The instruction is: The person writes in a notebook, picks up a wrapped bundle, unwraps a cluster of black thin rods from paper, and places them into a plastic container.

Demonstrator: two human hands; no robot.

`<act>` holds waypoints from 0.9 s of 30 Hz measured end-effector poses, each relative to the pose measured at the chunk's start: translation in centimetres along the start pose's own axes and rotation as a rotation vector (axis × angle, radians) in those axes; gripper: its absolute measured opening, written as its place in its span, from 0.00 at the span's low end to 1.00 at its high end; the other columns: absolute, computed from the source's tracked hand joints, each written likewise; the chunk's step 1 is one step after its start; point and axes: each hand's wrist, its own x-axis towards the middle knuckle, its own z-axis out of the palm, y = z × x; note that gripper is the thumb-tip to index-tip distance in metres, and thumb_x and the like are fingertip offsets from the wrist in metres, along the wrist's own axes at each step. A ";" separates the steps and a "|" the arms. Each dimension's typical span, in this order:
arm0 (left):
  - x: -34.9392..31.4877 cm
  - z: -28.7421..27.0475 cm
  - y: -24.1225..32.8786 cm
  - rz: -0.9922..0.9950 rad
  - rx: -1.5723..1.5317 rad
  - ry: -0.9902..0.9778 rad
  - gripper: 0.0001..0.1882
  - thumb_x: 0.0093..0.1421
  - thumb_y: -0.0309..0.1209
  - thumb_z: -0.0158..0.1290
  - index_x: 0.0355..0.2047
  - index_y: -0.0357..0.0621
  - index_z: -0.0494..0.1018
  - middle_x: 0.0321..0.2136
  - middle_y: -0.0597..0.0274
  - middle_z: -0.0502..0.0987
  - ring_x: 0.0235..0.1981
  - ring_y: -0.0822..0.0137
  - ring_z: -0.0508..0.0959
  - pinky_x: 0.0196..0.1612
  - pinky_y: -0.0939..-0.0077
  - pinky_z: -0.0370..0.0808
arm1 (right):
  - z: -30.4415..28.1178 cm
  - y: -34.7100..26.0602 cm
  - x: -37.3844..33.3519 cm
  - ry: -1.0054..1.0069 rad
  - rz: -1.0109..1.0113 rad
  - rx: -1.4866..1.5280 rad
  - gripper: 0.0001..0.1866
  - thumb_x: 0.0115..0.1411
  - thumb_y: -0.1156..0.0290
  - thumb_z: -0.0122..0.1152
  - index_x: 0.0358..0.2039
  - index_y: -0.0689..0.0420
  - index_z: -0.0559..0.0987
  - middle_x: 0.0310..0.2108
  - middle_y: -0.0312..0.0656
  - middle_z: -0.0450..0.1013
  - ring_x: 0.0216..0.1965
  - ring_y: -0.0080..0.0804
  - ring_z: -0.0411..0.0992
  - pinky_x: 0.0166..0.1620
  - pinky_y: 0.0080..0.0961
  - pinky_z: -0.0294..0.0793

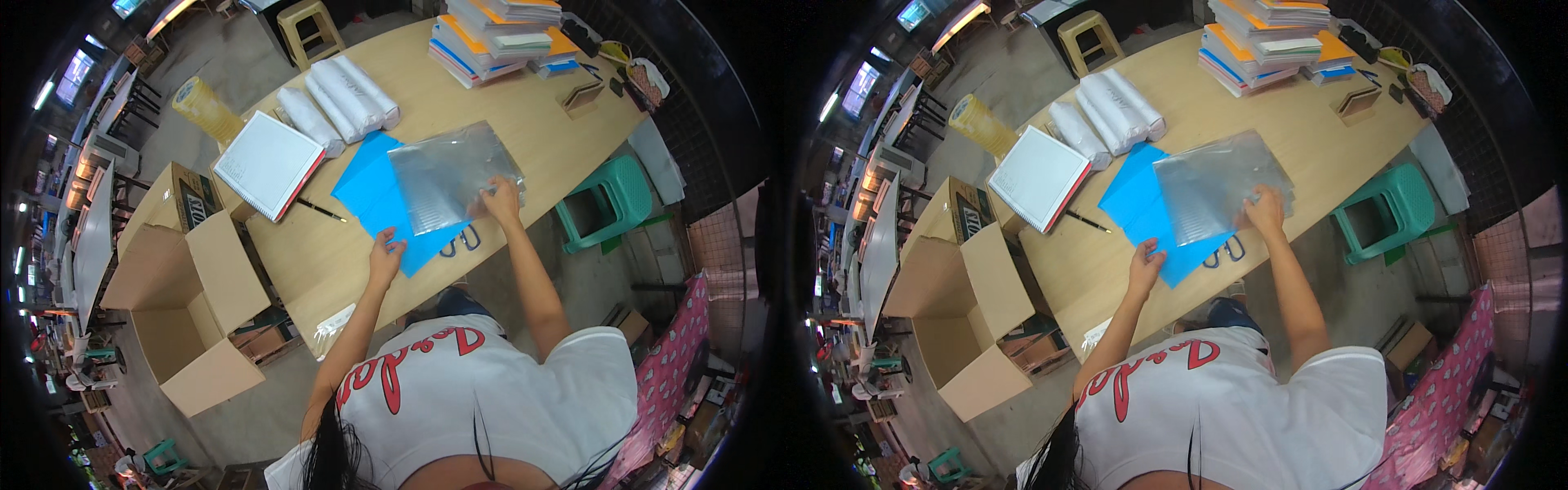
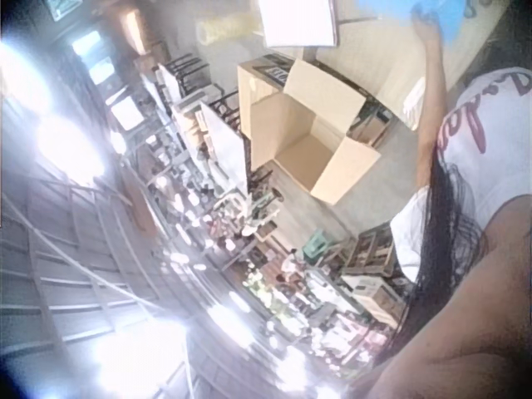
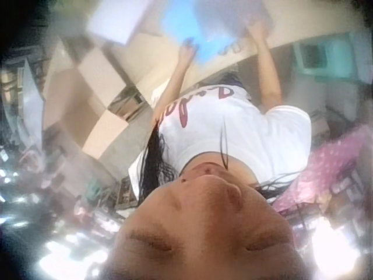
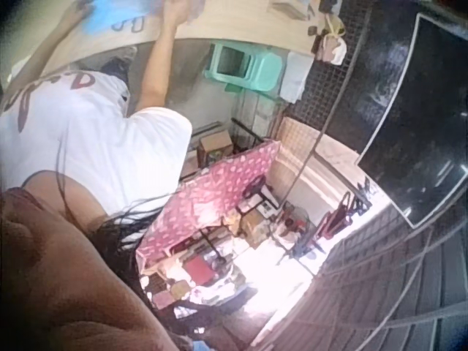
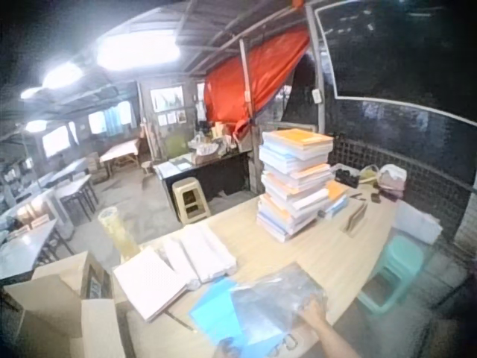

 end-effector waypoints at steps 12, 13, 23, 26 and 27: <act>7.7 8.5 1.4 -0.075 0.323 0.292 0.24 0.52 0.37 0.61 0.44 0.32 0.69 0.38 0.42 0.77 0.40 0.50 0.78 0.42 0.62 0.73 | 0.2 8.9 12.3 -0.353 0.255 0.032 0.32 0.39 0.61 0.77 0.43 0.58 0.72 0.43 0.50 0.74 0.46 0.47 0.72 0.47 0.38 0.73; 7.4 8.9 0.9 -0.091 0.321 0.320 0.24 0.52 0.37 0.61 0.44 0.32 0.69 0.38 0.42 0.77 0.40 0.50 0.78 0.42 0.62 0.73 | 0.4 9.4 12.9 -0.376 0.234 0.033 0.32 0.39 0.61 0.77 0.43 0.58 0.72 0.43 0.50 0.74 0.46 0.47 0.72 0.47 0.38 0.73; 5.8 9.7 1.3 -0.120 0.309 0.333 0.21 0.50 0.34 0.64 0.39 0.34 0.70 0.29 0.52 0.76 0.31 0.61 0.75 0.34 0.66 0.71 | 1.4 6.7 15.9 -0.424 0.052 0.070 0.32 0.38 0.57 0.77 0.42 0.54 0.71 0.43 0.45 0.68 0.47 0.43 0.70 0.45 0.37 0.73; 6.2 9.8 1.2 -0.136 0.335 0.288 0.20 0.50 0.33 0.65 0.38 0.35 0.70 0.29 0.54 0.76 0.30 0.65 0.75 0.34 0.69 0.71 | 0.5 5.1 15.5 -0.411 0.050 -0.062 0.37 0.36 0.50 0.77 0.43 0.53 0.70 0.45 0.44 0.67 0.47 0.42 0.70 0.45 0.38 0.73; 6.4 9.9 1.3 -0.134 0.333 0.276 0.20 0.50 0.32 0.64 0.38 0.35 0.70 0.28 0.55 0.76 0.30 0.67 0.75 0.33 0.70 0.71 | 0.6 5.5 15.8 -0.414 0.049 -0.085 0.39 0.35 0.48 0.77 0.44 0.53 0.69 0.45 0.44 0.67 0.47 0.42 0.70 0.44 0.39 0.72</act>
